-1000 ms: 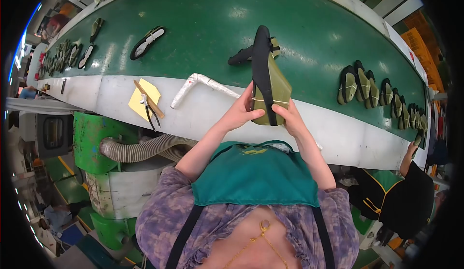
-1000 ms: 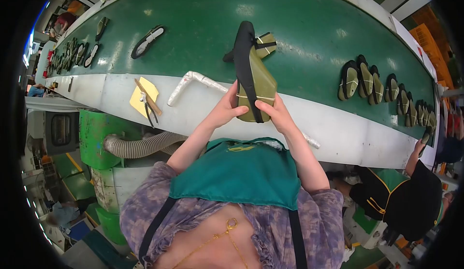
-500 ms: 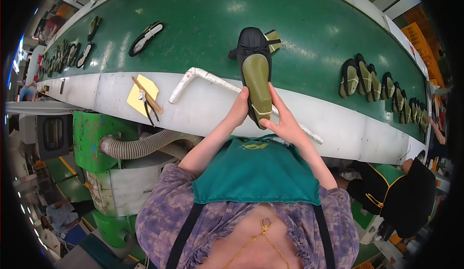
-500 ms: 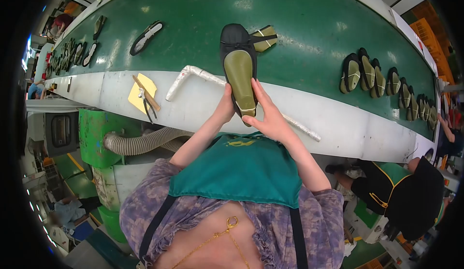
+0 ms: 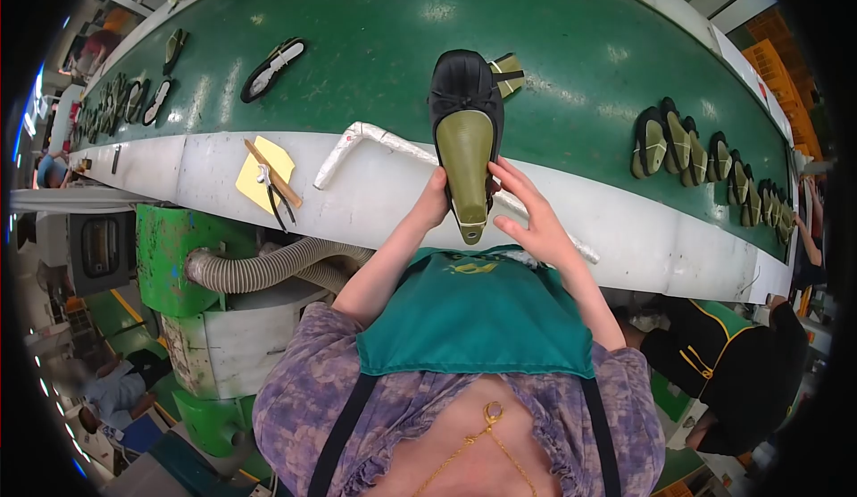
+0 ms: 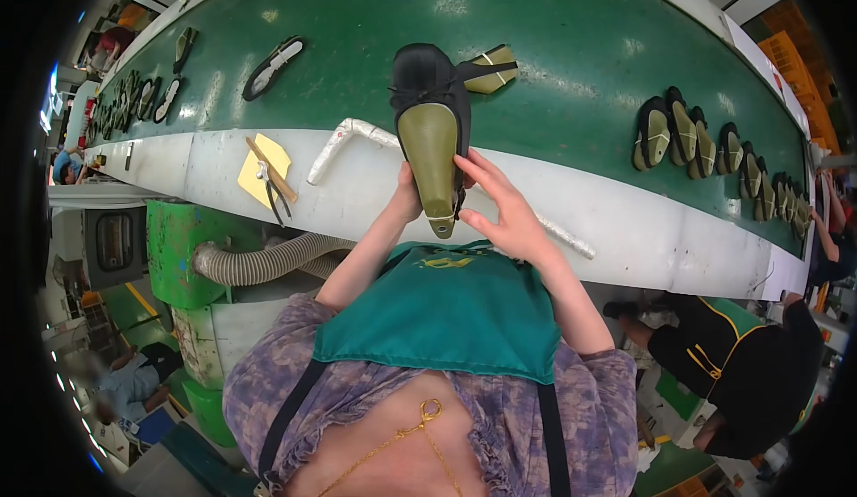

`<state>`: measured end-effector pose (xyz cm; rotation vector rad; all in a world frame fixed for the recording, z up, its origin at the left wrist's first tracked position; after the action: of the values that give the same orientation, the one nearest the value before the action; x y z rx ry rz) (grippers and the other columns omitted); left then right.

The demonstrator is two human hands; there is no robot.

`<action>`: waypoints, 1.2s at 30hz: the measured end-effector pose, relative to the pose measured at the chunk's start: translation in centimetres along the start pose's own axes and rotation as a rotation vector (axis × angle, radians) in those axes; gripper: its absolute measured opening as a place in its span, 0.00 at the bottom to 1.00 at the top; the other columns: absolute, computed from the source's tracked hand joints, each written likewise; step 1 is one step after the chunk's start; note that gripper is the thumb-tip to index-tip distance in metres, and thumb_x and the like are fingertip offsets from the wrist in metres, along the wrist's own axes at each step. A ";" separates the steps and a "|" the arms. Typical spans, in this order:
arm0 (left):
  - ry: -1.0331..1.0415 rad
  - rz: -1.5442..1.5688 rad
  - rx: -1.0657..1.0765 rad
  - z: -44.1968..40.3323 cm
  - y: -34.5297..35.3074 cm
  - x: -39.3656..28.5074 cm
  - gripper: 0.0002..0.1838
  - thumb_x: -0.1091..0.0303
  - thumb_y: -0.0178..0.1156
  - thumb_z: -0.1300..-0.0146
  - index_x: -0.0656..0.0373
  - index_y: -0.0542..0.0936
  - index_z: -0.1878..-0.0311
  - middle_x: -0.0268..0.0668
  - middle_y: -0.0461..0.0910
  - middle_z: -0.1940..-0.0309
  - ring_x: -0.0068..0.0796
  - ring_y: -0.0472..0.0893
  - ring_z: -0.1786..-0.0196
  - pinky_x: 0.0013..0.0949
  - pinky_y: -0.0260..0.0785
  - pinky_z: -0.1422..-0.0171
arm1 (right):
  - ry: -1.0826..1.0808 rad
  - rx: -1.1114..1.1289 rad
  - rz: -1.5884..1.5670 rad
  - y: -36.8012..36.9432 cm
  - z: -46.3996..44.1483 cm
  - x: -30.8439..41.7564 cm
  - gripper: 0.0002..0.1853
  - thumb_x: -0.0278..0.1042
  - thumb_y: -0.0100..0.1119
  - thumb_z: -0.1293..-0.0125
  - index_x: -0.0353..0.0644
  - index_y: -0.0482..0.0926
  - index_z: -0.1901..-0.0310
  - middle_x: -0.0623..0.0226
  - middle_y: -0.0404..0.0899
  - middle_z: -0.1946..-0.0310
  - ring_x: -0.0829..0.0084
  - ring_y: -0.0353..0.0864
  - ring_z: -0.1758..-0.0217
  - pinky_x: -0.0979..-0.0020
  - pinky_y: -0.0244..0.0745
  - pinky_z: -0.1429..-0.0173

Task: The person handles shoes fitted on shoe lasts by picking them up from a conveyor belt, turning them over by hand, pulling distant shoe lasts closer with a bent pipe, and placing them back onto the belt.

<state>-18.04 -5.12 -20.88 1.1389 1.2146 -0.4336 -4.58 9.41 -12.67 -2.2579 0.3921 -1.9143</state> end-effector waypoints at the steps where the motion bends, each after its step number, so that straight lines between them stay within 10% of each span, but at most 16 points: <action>1: -0.009 0.020 0.017 0.0 0.0 0.1 0.54 0.19 0.41 0.45 0.65 0.69 0.37 0.47 0.81 0.53 0.37 0.82 0.50 0.38 0.75 0.45 | -0.013 -0.006 0.026 -0.2 0.0 0.2 0.35 0.31 0.60 0.41 0.48 0.64 0.30 0.53 0.55 0.27 0.57 0.60 0.27 0.60 0.57 0.26; 24: -0.119 0.036 0.070 0.2 0.0 -0.1 0.59 0.14 0.46 0.56 0.65 0.72 0.40 0.47 0.78 0.51 0.42 0.82 0.56 0.41 0.74 0.50 | 0.018 -0.052 -0.074 -1.3 0.3 -0.8 0.20 0.31 0.57 0.37 0.42 0.74 0.43 0.54 0.69 0.36 0.59 0.68 0.32 0.61 0.63 0.31; 36: -0.049 -0.027 0.083 0.5 0.7 -0.6 0.54 0.19 0.45 0.46 0.66 0.71 0.39 0.45 0.80 0.52 0.36 0.83 0.56 0.36 0.77 0.52 | 0.035 -0.042 -0.088 -1.4 0.3 -1.9 0.19 0.32 0.56 0.36 0.39 0.72 0.43 0.58 0.72 0.40 0.64 0.72 0.36 0.61 0.67 0.33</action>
<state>-17.43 -5.41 -20.08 1.1772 1.1788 -0.5336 -4.40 11.29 -14.16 -2.3077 0.3459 -2.0082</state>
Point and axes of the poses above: each hand's wrist, its own z-axis away from the middle knuckle, its own y-axis out of the palm, x = y × z, the point moved 1 cm from there along -z, towards the middle knuckle
